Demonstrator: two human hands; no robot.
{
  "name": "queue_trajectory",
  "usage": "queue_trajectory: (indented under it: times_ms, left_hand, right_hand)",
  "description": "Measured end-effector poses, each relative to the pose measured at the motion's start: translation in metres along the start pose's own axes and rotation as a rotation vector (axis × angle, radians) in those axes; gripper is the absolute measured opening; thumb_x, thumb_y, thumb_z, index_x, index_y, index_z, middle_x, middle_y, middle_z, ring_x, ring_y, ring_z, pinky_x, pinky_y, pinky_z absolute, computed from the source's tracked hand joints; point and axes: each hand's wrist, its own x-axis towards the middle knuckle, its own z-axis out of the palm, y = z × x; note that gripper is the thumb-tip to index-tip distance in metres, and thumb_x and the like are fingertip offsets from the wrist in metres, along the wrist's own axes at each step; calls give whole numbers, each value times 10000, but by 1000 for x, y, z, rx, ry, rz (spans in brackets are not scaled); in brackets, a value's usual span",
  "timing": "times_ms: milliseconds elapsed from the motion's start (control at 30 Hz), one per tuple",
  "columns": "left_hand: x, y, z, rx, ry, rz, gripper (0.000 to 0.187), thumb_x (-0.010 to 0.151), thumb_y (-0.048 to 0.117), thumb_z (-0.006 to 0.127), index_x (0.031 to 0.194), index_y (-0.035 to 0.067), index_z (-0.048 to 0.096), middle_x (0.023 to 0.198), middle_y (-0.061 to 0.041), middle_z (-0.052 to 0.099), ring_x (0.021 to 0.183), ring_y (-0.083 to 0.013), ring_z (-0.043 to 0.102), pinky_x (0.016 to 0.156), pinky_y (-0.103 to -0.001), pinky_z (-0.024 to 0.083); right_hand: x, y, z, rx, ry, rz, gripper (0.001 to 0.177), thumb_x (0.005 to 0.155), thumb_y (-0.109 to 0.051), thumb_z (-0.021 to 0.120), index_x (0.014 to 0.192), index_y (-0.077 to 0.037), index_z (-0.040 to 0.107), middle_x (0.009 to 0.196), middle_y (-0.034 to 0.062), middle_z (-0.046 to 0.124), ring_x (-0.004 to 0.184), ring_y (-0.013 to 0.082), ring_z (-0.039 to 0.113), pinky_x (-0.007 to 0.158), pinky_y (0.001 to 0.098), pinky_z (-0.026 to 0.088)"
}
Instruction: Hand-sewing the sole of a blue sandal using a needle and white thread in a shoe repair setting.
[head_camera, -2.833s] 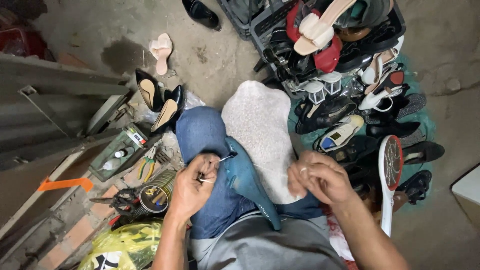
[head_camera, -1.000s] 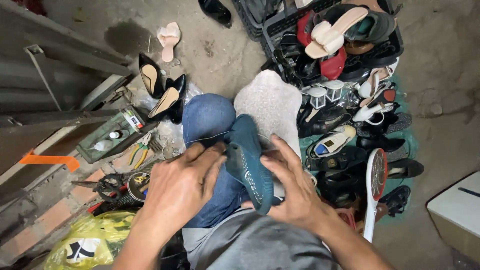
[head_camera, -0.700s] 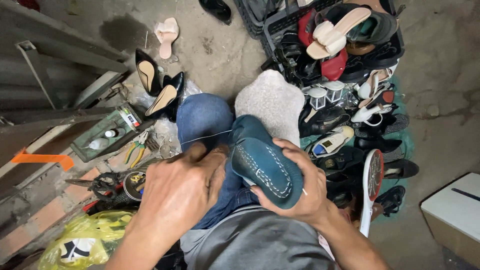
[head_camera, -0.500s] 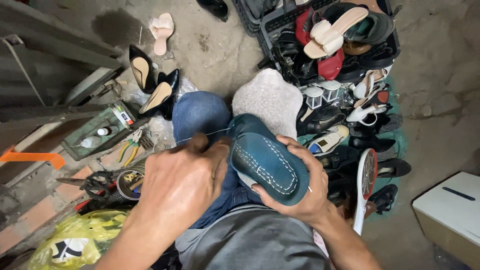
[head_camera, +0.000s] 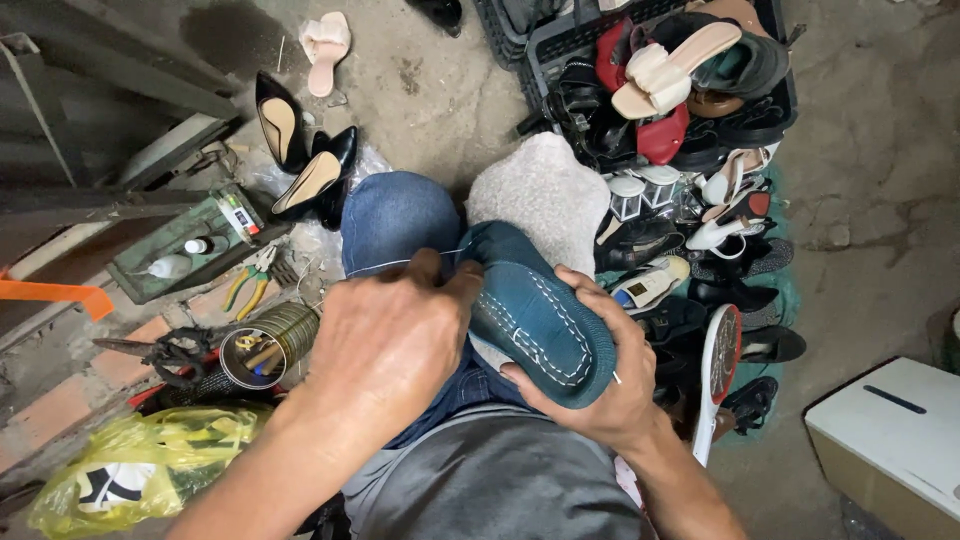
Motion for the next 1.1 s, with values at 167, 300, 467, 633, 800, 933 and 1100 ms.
queue_trajectory:
  times_ms: [167,300,467,633,800,933,1100]
  left_hand:
    - [0,-1,2,13,16,18,231,887,168,610,1053,62,731,862,-155,684,302,-240,533,280,-395,420]
    - [1,-1,2,17,-5,24,248,873,161,614,1070,69,732,832,-144,672,298,-232,528,275,-384,418]
    - [6,-4,4,-41,-18,52,195,906,142,605,1020,44,730,880,-175,680,282,-239,536,275,-393,399]
    - [15,-3,6,-129,-61,81,171,872,76,604,974,4,721,891,-212,685,300,-229,561,279,-382,445]
    - [23,1,12,-163,-145,64,181,885,43,583,1003,14,719,863,-213,688,348,-222,577,305,-388,466]
    - [21,6,16,-164,-89,71,246,818,74,594,1039,38,696,902,-210,695,464,-357,672,412,-487,507]
    - [-4,7,21,-121,59,111,297,822,39,608,1107,-11,677,929,-191,661,401,-285,620,378,-405,500]
  right_hand:
    - [-1,0,-1,-5,2,16,916,659,-208,942,1341,33,381,1392,329,565,1302,417,631,1126,493,549]
    - [-2,2,-2,7,5,12,926,663,-211,938,1359,24,374,1398,319,565,1297,406,636,1118,479,558]
    - [0,1,-7,17,0,31,940,659,-189,939,1370,18,362,1415,306,558,1308,393,632,1121,472,557]
    - [1,4,-13,108,1,90,929,665,-90,901,1409,-17,349,1423,283,541,1381,405,572,1157,498,518]
    - [3,2,-16,151,-14,123,887,735,-33,793,1448,19,267,1489,304,471,1389,396,537,1189,484,450]
    - [6,-11,-15,217,10,255,824,853,6,643,1538,22,185,1510,321,475,1365,370,553,1160,437,452]
    - [-7,-24,-4,235,51,420,192,913,-24,630,1101,16,639,970,72,710,787,144,665,723,260,559]
